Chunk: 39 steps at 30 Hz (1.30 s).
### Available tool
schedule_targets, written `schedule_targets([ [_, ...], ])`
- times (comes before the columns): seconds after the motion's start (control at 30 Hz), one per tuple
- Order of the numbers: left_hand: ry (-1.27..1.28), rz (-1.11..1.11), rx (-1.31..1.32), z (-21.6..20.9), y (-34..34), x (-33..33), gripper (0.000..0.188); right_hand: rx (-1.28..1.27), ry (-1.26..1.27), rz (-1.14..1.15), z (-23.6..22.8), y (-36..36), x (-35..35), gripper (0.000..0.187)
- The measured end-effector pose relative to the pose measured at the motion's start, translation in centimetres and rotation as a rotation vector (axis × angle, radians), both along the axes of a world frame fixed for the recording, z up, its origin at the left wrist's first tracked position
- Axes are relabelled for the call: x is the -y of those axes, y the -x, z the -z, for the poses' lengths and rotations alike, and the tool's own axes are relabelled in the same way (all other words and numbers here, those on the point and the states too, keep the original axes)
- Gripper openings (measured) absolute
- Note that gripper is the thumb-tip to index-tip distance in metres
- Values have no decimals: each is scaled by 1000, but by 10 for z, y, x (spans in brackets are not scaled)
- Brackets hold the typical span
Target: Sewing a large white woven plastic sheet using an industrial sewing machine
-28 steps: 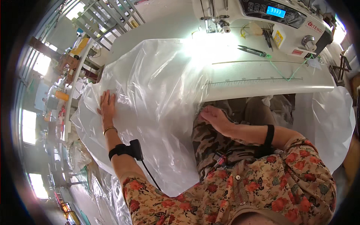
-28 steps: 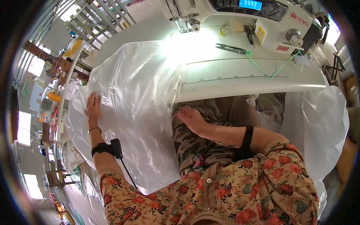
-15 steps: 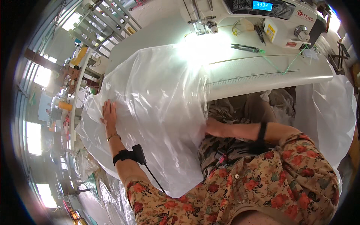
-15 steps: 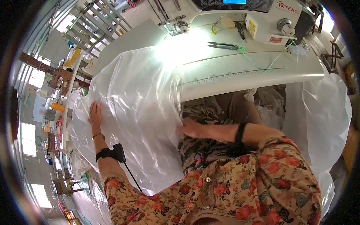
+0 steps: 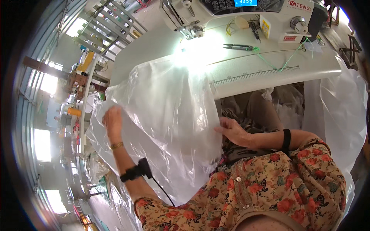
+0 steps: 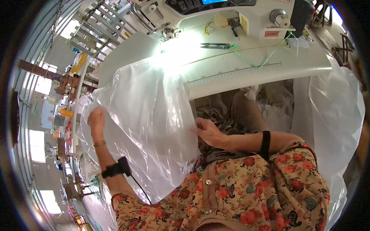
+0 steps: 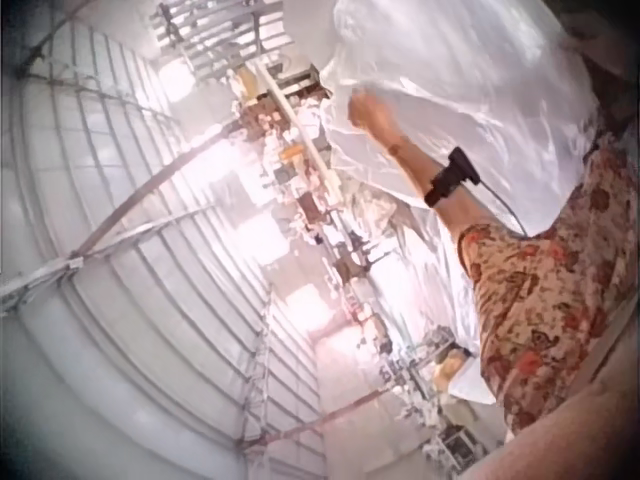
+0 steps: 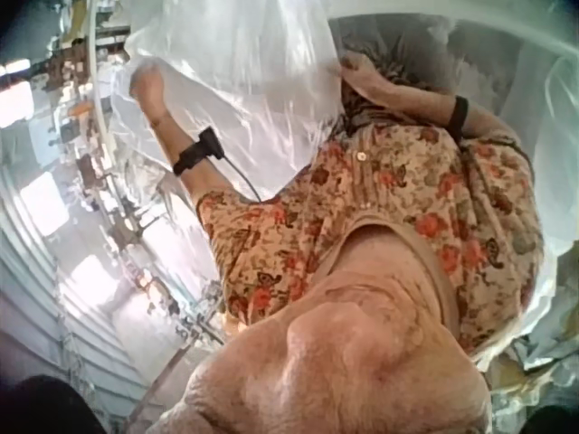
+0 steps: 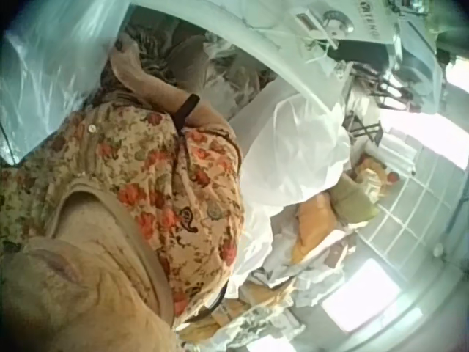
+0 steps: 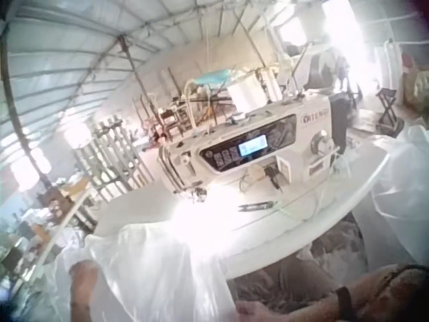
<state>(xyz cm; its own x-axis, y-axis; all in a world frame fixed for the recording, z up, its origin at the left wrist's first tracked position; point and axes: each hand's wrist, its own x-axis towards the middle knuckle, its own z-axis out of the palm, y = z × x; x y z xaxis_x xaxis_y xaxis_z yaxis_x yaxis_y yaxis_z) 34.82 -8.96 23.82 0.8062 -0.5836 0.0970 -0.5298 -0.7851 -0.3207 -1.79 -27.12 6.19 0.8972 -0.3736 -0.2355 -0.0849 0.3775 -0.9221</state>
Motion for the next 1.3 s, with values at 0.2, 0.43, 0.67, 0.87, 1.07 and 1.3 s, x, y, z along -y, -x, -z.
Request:
schedule_targets([
  [0.2, 729, 742, -548, 36, 225, 76, 35, 121, 158, -52, -3, -6, -17, 25],
  [0.43, 711, 413, -626, 86, 272, 81, 19, 53, 240, -77, -1, 0, -21, 24],
  [0.67, 501, 668, -307, 84, 278, 65, 9, 132, 352, -118, -25, 27, -19, 24],
  [0.87, 642, 700, -530, 71, 281, 60, 6, 287, 649, -89, -42, 35, -21, 19],
  [1.07, 862, 527, -765, 79, 282, 44, 8, 464, 972, -192, -33, 26, -28, 17],
  [1.3, 825, 403, -745, 53, 277, 32, 11, 532, 854, -323, -36, 2, -18, 24],
])
